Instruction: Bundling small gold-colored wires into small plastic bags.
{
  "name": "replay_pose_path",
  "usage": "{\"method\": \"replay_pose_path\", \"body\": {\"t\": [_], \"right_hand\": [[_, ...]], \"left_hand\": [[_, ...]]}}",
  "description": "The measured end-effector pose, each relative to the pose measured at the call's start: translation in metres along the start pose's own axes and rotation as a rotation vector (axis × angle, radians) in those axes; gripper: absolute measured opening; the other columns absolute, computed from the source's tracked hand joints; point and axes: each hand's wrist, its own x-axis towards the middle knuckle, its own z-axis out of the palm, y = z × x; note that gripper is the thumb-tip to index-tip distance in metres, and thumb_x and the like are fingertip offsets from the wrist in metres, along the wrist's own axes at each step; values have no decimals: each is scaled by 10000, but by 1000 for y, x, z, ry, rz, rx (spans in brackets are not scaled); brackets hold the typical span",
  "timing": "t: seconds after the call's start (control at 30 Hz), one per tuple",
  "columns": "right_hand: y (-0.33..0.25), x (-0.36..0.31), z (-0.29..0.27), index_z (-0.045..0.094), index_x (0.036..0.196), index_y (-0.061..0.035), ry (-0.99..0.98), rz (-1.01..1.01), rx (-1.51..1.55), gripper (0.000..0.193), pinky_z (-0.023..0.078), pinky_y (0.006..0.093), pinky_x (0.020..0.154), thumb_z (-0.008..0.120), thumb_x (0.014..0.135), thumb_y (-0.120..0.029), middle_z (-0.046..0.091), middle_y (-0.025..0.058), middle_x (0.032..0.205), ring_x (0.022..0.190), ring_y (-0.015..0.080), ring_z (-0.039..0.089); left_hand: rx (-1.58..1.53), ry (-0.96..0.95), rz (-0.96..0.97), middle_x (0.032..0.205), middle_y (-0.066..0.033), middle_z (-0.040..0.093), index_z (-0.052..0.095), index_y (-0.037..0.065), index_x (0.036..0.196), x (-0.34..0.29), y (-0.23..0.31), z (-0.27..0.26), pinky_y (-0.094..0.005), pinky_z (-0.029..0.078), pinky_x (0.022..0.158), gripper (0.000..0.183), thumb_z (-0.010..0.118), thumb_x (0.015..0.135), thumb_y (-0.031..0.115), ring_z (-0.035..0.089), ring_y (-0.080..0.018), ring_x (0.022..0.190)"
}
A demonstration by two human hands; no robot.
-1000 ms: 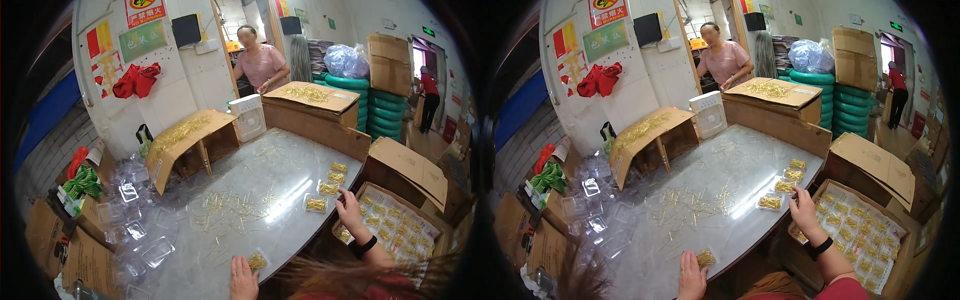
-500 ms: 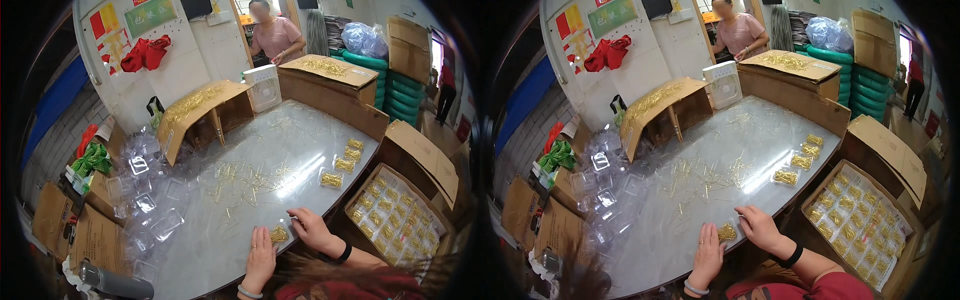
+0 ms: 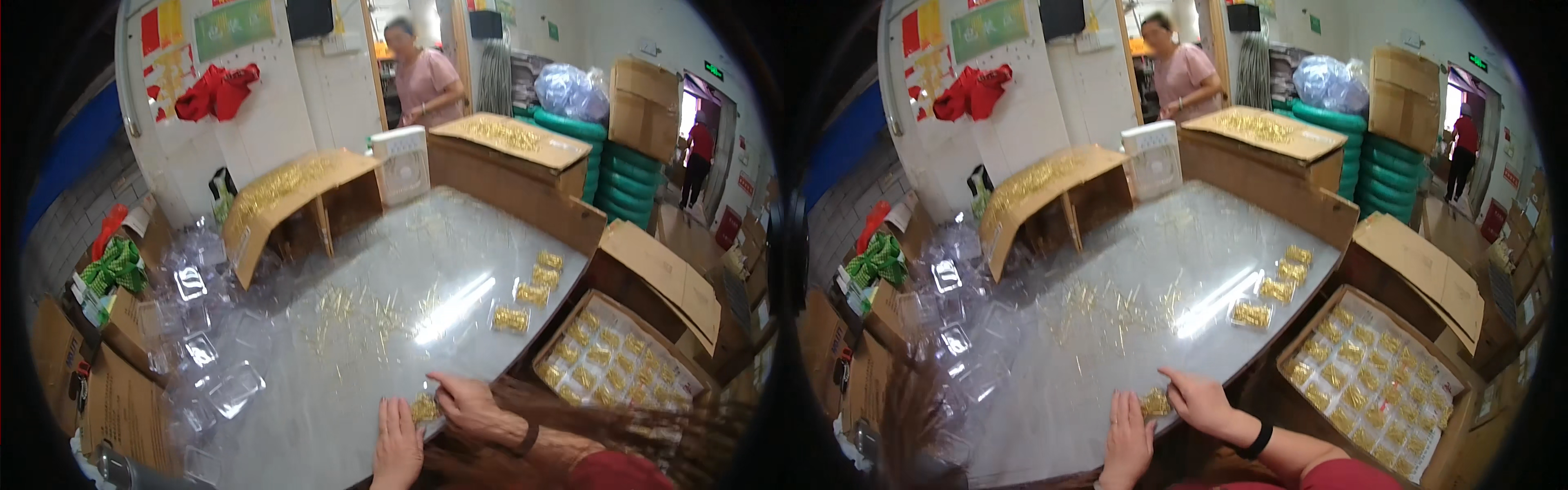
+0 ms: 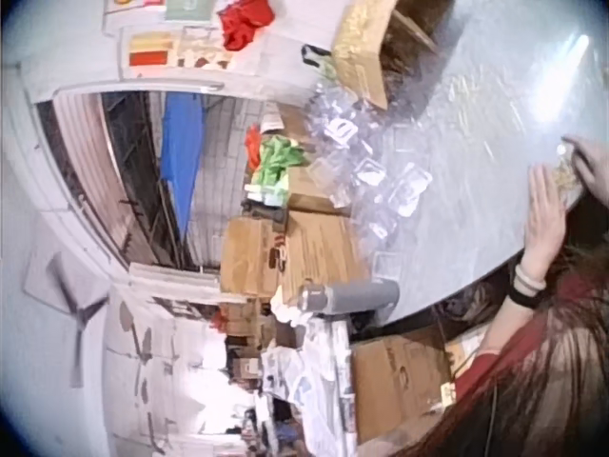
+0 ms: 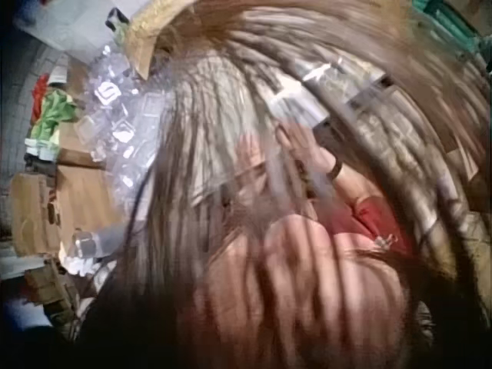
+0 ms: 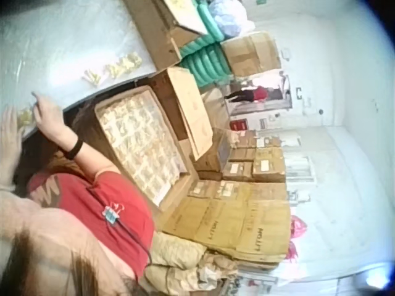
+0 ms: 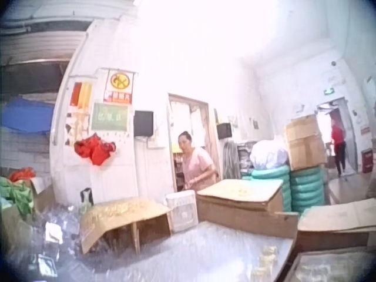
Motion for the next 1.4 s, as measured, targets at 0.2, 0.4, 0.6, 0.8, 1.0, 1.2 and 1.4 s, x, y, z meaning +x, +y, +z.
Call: {"method": "replay_pose_path", "body": {"t": [0.2,0.4,0.6,0.8,1.0,1.2,1.4], "right_hand": [[12,-1,-10,606,1347,-71,-26,-6,77,419,563,443,722,641,929,-94,721,171,895,817,379,705],[-1,25,-31,572,1371,-53,-261,-114,116,426,583,418,807,638,951,-75,722,189,1110,906,377,712],[-25,54,2,529,1387,16,-492,-510,-38,459,488,468,1052,625,951,-92,538,292,1400,1235,451,570],[-49,97,49,379,1538,-32,-731,-683,-327,725,407,503,1141,688,935,-289,382,269,1567,1387,486,433],[-51,152,99,321,1607,-161,-739,-533,-551,808,302,656,1166,568,978,-603,288,246,1645,1476,551,281],[-38,115,86,373,1582,-168,-823,-619,-551,697,255,648,1199,521,1014,-546,291,217,1648,1478,541,265],[14,62,33,487,1511,-153,-676,-694,-346,580,299,618,1185,569,1015,-443,387,229,1583,1425,541,331]], "left_hand": [[-113,45,-32,1522,-317,381,310,-118,1521,8,7,2,-505,353,1180,727,684,944,116,360,-486,1438],[-15,-29,-157,1499,-299,407,328,-116,1512,-13,-7,-31,-497,354,1182,723,692,928,107,359,-473,1438],[26,-80,-228,1535,-328,362,314,-120,1520,-65,-32,-42,-496,340,1197,656,597,969,96,317,-487,1467],[-89,80,-239,1551,-360,335,271,-127,1542,-74,-27,-39,-489,354,1190,620,503,1000,65,314,-494,1471],[-99,82,-196,1567,-355,310,258,-107,1558,-79,-35,-29,-493,340,1195,636,518,1003,62,302,-494,1477],[-5,28,-290,1529,-299,385,352,-106,1505,-71,-27,-67,-514,326,1197,652,638,953,90,301,-488,1474],[47,-11,-268,1507,-253,435,378,-80,1507,-51,-38,-74,-492,354,1181,669,674,930,84,341,-469,1462]]}}
